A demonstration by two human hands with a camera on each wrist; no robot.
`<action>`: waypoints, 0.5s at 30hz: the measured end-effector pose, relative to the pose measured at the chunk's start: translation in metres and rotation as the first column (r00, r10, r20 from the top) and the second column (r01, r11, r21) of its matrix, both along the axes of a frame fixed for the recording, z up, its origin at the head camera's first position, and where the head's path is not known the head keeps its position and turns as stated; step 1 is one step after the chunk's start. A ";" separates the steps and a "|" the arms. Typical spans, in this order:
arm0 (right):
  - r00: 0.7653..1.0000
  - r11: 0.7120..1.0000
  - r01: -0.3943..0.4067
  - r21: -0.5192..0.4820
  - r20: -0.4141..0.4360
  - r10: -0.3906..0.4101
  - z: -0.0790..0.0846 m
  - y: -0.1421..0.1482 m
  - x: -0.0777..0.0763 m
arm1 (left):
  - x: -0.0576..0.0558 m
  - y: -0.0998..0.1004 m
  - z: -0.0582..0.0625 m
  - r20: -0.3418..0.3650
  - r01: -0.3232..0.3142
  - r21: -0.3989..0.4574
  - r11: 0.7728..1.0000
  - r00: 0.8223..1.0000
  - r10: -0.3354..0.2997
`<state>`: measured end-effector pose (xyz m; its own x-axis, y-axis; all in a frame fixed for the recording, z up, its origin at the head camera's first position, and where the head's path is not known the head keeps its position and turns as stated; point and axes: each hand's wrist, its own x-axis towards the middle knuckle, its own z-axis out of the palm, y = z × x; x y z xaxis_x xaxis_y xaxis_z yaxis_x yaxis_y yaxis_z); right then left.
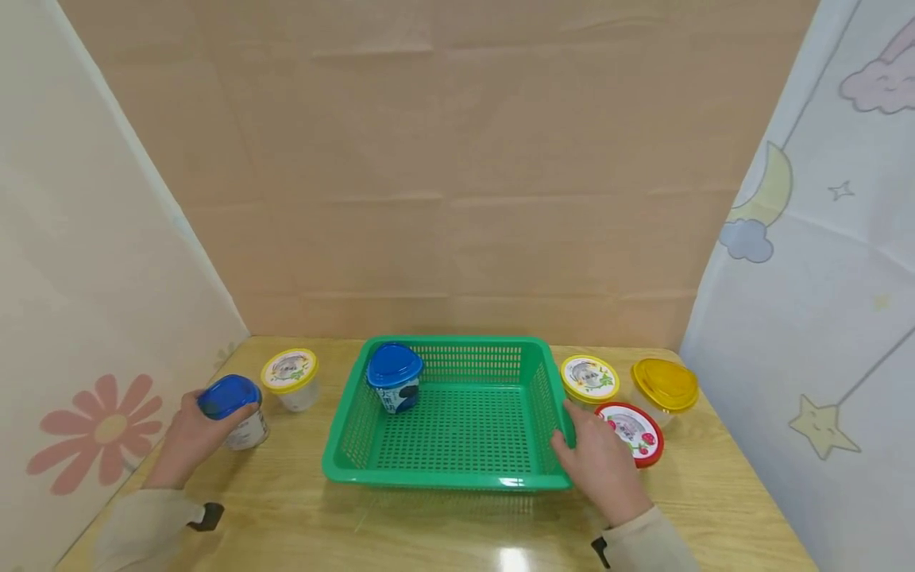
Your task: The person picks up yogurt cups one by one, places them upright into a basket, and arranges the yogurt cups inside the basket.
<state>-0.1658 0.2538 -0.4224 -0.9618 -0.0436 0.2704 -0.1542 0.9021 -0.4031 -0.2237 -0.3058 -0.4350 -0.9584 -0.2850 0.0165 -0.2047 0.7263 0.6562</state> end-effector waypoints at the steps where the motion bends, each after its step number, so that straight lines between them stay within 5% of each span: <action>1: 1.000 1.000 0.001 0.001 0.000 -0.001 0.000 0.000 0.000 | 0.000 0.000 0.000 0.003 -0.001 0.006 1.000 1.000 0.001; 15: 1.000 1.000 0.001 0.000 0.000 -0.001 0.000 0.000 0.000 | 0.001 0.003 0.000 -0.015 -0.011 0.039 0.999 1.000 0.011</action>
<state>-0.1663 0.2542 -0.4224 -0.9617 -0.0426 0.2708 -0.1534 0.9023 -0.4029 -0.2226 -0.3024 -0.4349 -0.9550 -0.2961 0.0192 -0.2026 0.6978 0.6871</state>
